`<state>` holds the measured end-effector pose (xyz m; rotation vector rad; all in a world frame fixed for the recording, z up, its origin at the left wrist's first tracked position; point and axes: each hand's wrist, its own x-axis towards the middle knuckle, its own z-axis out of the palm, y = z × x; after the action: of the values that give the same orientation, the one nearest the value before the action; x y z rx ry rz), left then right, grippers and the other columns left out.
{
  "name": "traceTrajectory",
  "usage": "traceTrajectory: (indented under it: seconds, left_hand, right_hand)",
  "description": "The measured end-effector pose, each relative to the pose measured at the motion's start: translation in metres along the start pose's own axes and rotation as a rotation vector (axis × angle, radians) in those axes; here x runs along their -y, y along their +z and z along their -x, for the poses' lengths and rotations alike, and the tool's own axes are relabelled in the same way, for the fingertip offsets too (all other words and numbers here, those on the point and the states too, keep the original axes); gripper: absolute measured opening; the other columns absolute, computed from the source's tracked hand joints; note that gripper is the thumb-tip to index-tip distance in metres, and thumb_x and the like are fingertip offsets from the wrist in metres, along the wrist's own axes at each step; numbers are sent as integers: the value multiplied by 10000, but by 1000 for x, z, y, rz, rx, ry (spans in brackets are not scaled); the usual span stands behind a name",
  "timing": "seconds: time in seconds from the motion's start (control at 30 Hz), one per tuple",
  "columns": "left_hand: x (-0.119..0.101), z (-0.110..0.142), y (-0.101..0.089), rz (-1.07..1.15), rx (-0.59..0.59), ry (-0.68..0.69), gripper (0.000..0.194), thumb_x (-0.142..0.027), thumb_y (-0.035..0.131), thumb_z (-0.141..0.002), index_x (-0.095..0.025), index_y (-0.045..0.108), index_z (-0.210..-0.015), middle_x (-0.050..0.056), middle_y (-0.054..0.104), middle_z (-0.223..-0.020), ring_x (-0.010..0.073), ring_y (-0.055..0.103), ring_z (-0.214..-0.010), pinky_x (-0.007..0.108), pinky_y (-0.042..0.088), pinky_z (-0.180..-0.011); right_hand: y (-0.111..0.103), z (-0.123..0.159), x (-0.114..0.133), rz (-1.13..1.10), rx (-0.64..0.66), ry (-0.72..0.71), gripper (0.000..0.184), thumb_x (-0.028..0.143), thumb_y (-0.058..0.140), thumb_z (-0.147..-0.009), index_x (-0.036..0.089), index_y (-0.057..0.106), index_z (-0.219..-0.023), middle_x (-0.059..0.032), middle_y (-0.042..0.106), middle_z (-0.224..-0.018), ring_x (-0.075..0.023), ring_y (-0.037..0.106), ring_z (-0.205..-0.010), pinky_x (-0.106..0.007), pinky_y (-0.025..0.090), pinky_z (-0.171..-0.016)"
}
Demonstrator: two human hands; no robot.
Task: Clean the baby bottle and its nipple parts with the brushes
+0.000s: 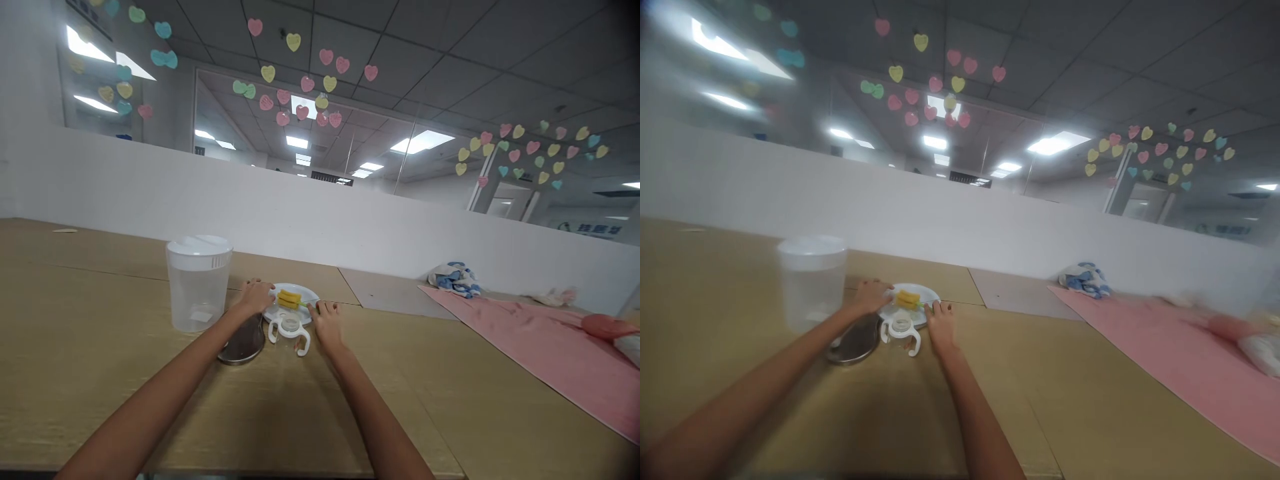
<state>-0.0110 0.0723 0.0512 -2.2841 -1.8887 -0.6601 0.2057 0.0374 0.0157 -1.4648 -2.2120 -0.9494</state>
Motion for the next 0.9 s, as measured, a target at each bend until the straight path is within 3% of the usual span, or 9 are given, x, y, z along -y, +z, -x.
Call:
traceTrajectory:
  seconds: [0.13,0.23,0.33,0.43,0.5,0.57,0.67,0.77,0.9]
  left_hand:
    - [-11,-15,10,-5,95,-14,322,-338,529,-864,-148,533,-1125,74,561,-1140,201,565,-995,427,481,-844]
    - [-12,-8,9,22,55,3,320,-277,571,-836,-151,533,-1128,94,570,-1148,229,563,-1023,452,463,-871]
    - [-4,9,5,71,-49,54,471,-145,567,-784,-162,446,-1239,137,518,-1266,266,506,-1148,437,406,-957]
    - [6,30,5,156,-203,133,582,-137,482,-788,-146,290,-1337,142,389,-1380,224,399,-1260,363,375,-1010]
    - [12,42,7,305,-401,179,553,-156,475,-766,-142,323,-1297,143,407,-1333,229,439,-1214,379,409,-978]
    - [16,50,9,388,-496,187,461,-185,477,-755,-155,405,-1209,121,481,-1213,235,506,-1116,397,443,-930]
    - [16,56,8,420,-491,233,352,-207,464,-767,-174,477,-1118,91,548,-1105,232,528,-1069,400,433,-937]
    - [16,58,7,512,-483,268,344,-230,461,-784,-193,497,-1124,80,561,-1153,225,514,-1107,395,397,-982]
    - [15,59,9,780,-449,160,374,-303,454,-812,-191,504,-1166,87,545,-1221,230,509,-1132,376,434,-937]
  right_hand:
    - [1,3,-4,-21,-33,-21,318,155,488,-863,245,592,-1150,-84,610,-967,-211,501,-874,-355,299,-765]
    - [4,5,-8,-59,-96,15,366,84,508,-817,244,603,-1132,-75,623,-945,-201,509,-850,-340,297,-755]
    - [7,6,-11,-131,-211,131,411,14,507,-768,203,611,-1117,-68,647,-914,-182,521,-807,-318,295,-724]
    - [7,7,-12,-228,-363,139,396,5,490,-773,170,611,-1112,-59,668,-917,-159,533,-776,-304,294,-716]
    - [5,7,-12,-292,-452,74,358,26,481,-800,189,628,-1082,-46,677,-924,-144,542,-781,-298,294,-741]
    - [1,7,-12,-330,-509,0,325,53,479,-823,226,649,-1038,-31,682,-927,-135,546,-792,-304,289,-791]
    - [-2,7,-12,-348,-554,-40,308,76,486,-833,273,668,-985,-7,689,-917,-131,540,-789,-342,258,-883]
    - [-3,7,-12,-371,-579,-36,291,92,494,-834,285,673,-959,7,696,-893,-133,533,-779,-381,222,-947]
    - [-5,10,-10,-395,-590,-59,276,111,482,-845,273,664,-975,9,702,-896,-136,534,-786,-398,215,-980]
